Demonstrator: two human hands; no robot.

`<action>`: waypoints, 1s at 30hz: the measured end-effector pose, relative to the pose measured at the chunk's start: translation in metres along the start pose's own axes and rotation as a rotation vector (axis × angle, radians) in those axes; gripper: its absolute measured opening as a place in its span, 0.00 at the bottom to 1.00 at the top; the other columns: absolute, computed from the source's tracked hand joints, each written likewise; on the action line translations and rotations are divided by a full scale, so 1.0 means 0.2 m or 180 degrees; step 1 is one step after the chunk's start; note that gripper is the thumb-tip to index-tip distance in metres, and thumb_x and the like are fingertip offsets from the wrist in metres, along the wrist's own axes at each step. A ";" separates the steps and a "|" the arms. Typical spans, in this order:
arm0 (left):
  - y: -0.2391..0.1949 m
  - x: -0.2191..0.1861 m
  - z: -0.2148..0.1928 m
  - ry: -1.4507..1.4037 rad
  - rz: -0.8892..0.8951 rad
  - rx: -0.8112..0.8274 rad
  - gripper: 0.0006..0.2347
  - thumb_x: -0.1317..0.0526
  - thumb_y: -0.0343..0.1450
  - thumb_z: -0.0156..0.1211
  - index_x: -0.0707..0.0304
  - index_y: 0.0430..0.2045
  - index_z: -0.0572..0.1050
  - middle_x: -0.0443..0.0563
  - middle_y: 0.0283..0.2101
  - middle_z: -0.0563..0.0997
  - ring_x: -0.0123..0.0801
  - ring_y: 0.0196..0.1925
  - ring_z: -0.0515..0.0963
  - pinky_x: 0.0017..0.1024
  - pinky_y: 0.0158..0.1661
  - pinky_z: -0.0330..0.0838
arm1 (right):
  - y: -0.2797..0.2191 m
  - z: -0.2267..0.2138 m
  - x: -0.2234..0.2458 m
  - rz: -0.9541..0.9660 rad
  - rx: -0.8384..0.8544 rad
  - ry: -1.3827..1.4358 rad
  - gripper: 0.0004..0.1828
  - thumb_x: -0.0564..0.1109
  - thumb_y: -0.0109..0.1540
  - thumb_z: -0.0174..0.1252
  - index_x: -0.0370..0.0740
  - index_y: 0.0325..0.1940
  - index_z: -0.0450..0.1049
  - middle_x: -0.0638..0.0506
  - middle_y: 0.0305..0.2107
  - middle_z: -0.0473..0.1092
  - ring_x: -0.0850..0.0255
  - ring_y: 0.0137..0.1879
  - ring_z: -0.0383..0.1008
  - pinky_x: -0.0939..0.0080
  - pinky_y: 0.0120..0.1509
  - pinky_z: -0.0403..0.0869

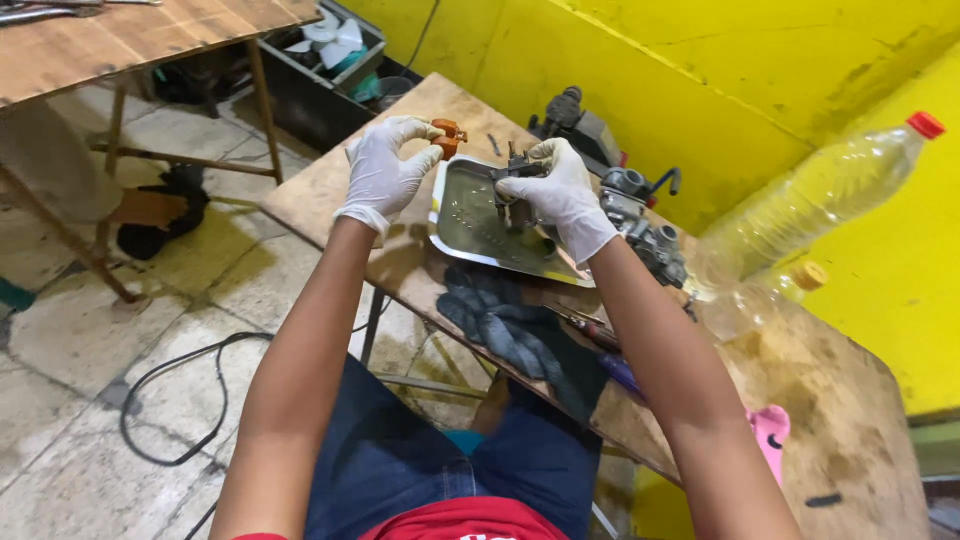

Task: Disassembling and cleaning motorcycle carburetor components using a screwdriver and a brush on a workbench.

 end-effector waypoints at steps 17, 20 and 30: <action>-0.15 -0.17 -0.34 0.0143 -0.0174 -0.0224 0.07 0.54 0.67 0.69 0.35 0.37 0.83 0.38 0.50 0.83 0.37 0.56 0.79 0.36 0.55 0.68 | -0.08 0.23 0.35 0.0198 0.0369 -0.1423 0.39 0.69 0.45 0.76 0.43 0.48 0.74 0.39 0.52 0.75 0.45 0.63 0.74 0.47 0.69 0.73; -0.14 -0.16 -0.30 0.0046 -0.0120 -0.0196 0.07 0.55 0.67 0.69 0.38 0.37 0.83 0.41 0.50 0.82 0.39 0.56 0.79 0.38 0.56 0.67 | -0.04 0.25 0.33 -0.0105 0.0386 -0.1523 0.40 0.67 0.44 0.77 0.42 0.49 0.74 0.38 0.51 0.76 0.44 0.63 0.75 0.46 0.69 0.72; -0.15 -0.19 -0.18 -0.0488 -0.0076 -0.0089 0.07 0.60 0.68 0.69 0.49 0.38 0.84 0.55 0.51 0.82 0.52 0.59 0.77 0.46 0.60 0.66 | 0.13 0.19 0.05 -0.0210 0.0202 -0.1304 0.26 0.72 0.55 0.65 0.60 0.49 0.78 0.56 0.45 0.78 0.57 0.62 0.75 0.51 0.68 0.72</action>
Point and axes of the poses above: each hand's wrist, its own y-axis towards the middle knuckle, its own z-axis out of the palm, x = y × z, the point moved 8 cm from there along y, towards the middle knuckle
